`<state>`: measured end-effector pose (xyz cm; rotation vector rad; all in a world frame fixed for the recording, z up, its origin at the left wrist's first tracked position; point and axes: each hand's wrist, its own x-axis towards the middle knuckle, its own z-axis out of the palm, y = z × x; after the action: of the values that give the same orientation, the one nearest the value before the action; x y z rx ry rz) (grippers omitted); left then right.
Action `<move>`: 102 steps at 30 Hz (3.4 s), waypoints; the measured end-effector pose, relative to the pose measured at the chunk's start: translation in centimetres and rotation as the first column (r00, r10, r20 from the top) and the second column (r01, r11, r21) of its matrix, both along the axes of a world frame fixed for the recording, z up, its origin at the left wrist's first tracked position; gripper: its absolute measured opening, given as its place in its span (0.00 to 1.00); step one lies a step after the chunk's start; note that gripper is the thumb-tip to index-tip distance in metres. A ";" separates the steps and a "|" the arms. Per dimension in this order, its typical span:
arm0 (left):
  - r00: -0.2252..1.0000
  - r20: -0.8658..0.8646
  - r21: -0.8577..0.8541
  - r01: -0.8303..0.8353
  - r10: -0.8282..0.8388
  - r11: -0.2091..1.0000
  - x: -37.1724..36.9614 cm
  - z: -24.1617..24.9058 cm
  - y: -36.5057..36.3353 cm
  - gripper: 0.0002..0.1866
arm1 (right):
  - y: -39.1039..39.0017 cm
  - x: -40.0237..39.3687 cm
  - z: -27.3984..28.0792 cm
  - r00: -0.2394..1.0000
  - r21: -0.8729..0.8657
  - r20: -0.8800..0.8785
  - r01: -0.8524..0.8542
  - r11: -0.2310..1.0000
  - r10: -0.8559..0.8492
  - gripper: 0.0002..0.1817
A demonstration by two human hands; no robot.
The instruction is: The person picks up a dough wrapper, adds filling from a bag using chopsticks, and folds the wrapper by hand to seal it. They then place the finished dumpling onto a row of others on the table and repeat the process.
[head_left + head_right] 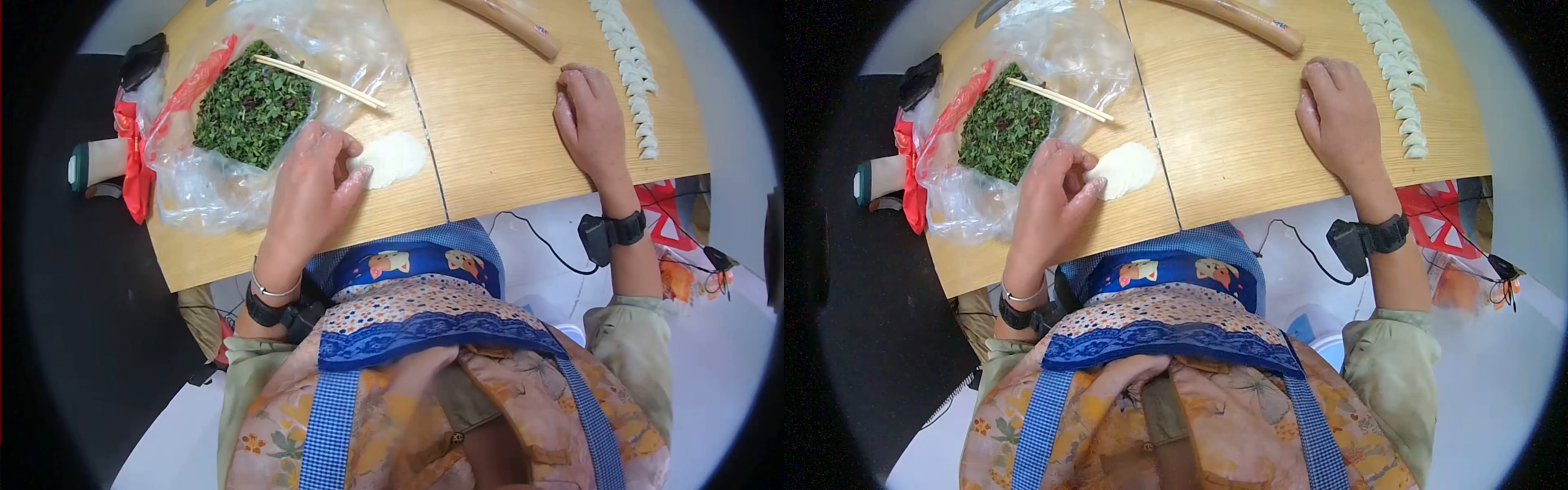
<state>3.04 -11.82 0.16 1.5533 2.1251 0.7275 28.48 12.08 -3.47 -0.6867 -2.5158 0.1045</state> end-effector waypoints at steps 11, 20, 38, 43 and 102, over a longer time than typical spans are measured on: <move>0.971 0.126 0.089 -0.217 0.205 0.972 2.6 -0.8 0.0 0.11 | 0.6 0.4 -0.2 0.996 0.058 -0.042 -0.076 0.995 0.079 0.09; 0.978 -0.137 0.263 -0.115 0.155 0.958 2.7 -1.0 -2.3 0.06 | 0.3 0.4 -0.6 0.995 0.108 -0.079 -0.049 0.993 0.058 0.09; 0.311 0.950 0.193 -0.548 -0.016 0.814 1.0 0.6 -7.6 0.15 | -5.3 -13.1 2.9 0.831 0.402 0.047 -0.524 0.751 0.554 0.18; 0.222 0.970 0.210 -0.578 -0.095 0.788 0.7 0.7 -9.8 0.20 | -5.7 -15.6 2.8 0.722 0.345 0.203 -0.685 0.641 0.662 0.17; -0.038 0.935 0.183 -0.799 -0.352 0.573 -4.5 1.4 -5.9 0.23 | -6.9 -20.7 4.5 0.706 -0.592 -0.658 -0.700 0.400 0.262 0.13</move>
<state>-1.49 -17.77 1.61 0.1555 0.7372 2.2927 7.80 5.19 0.99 -0.0945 -1.9635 1.5802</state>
